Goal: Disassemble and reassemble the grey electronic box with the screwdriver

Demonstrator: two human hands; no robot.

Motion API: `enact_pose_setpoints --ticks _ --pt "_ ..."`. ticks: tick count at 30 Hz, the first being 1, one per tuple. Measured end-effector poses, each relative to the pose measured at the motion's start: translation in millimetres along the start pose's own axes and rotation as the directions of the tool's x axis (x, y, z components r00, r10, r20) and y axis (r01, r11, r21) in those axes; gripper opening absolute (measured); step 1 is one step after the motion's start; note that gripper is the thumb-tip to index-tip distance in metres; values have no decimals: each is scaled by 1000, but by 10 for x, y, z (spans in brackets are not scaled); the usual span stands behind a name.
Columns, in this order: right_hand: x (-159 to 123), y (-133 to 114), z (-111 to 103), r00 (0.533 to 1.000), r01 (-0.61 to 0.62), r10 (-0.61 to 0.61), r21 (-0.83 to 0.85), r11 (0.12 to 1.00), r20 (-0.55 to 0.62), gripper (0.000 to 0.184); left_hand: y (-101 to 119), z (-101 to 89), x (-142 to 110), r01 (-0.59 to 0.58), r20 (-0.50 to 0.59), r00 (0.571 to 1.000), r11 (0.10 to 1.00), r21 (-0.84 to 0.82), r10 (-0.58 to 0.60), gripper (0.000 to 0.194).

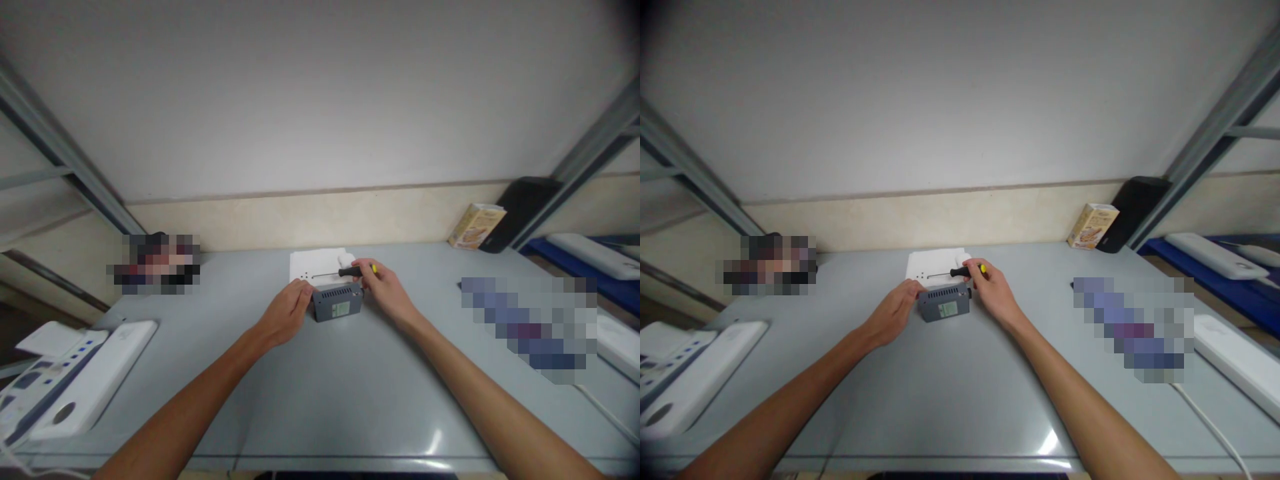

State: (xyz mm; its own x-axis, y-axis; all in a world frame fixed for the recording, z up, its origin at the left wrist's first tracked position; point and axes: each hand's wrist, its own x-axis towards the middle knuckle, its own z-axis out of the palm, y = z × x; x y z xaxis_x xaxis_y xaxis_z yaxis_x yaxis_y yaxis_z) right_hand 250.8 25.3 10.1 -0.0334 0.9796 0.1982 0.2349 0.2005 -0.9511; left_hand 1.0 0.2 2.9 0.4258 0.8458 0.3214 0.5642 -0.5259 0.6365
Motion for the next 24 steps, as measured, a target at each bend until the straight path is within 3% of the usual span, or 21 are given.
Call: enact_pose_setpoints --ticks 3,10,18,24 --pt "-11 33 -3 999 -49 49 -10 999 11 56 -76 -23 33 15 -81 997 1000 21 -13 48" --pt "-5 94 -1 997 -77 76 35 996 17 54 -215 -6 76 10 -198 980 983 183 27 16" --pt "-23 -3 -9 991 -134 137 238 962 5 53 -235 -14 67 17 -168 986 977 212 19 24" --pt "-38 -47 13 986 -162 162 286 944 23 53 -270 -8 67 44 -196 981 982 182 -8 23"
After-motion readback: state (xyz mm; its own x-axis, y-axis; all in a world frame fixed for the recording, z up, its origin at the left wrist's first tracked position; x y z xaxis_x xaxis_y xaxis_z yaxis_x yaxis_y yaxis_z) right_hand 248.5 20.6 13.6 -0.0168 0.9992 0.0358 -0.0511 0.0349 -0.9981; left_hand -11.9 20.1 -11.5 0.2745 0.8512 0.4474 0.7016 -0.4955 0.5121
